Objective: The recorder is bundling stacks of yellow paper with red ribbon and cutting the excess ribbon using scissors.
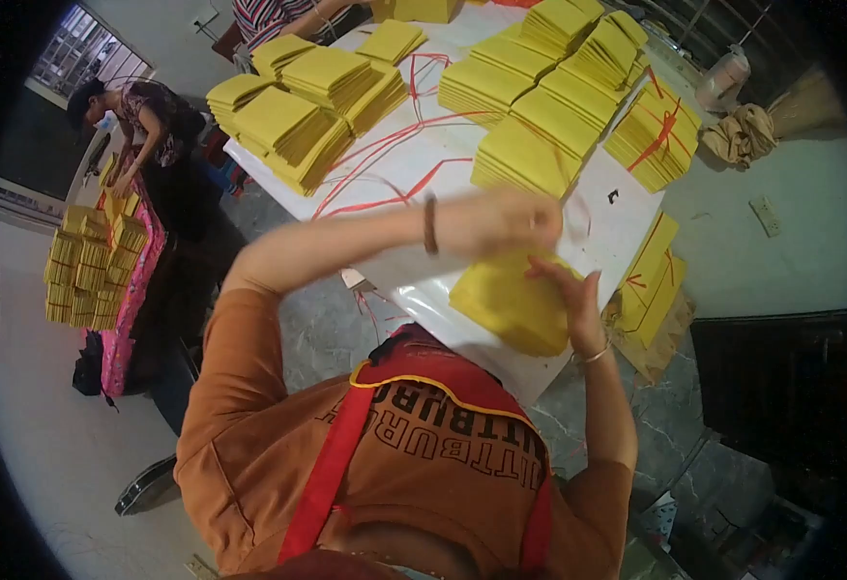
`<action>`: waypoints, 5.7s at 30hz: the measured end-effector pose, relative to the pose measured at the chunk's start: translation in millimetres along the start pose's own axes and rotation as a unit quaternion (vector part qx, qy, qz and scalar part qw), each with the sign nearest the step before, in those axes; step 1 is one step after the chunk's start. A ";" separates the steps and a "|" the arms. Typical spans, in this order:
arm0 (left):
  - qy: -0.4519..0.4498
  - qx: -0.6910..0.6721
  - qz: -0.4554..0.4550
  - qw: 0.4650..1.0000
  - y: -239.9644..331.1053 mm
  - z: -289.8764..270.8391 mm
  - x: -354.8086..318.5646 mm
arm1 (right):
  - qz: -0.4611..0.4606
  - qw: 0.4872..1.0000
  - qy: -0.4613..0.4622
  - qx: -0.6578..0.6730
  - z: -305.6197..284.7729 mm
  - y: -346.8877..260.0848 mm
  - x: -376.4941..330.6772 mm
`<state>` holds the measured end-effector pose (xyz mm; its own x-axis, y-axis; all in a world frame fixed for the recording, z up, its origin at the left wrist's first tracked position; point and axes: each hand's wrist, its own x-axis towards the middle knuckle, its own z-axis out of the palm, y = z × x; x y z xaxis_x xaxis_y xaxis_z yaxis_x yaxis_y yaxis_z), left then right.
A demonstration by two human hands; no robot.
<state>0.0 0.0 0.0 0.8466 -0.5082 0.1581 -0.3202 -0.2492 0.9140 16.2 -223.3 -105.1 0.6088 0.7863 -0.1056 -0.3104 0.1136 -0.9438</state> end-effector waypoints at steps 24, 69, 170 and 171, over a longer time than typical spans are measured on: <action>0.056 -0.052 -0.101 0.992 -46.9 136.5 -169.1 | -0.009 0.994 0.095 -0.046 -1.8 -9.6 -1.7; 0.391 -0.453 -0.368 0.712 -128.9 218.3 -136.0 | -0.016 0.872 -0.266 -0.410 -99.6 77.7 40.2; -0.017 -0.039 -0.096 0.994 -15.8 81.4 -64.5 | 0.335 0.941 -0.038 0.021 22.0 7.4 -5.3; 0.004 -0.029 -0.085 0.996 -20.0 82.3 -67.7 | 0.332 0.942 -0.029 0.030 21.1 7.8 -10.1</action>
<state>-85.9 -28.5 -59.8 0.8899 -0.4562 0.0015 -0.1466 -0.2829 0.9479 -7.8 -217.5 -104.7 0.2251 0.7275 -0.6481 -0.6501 -0.3833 -0.6561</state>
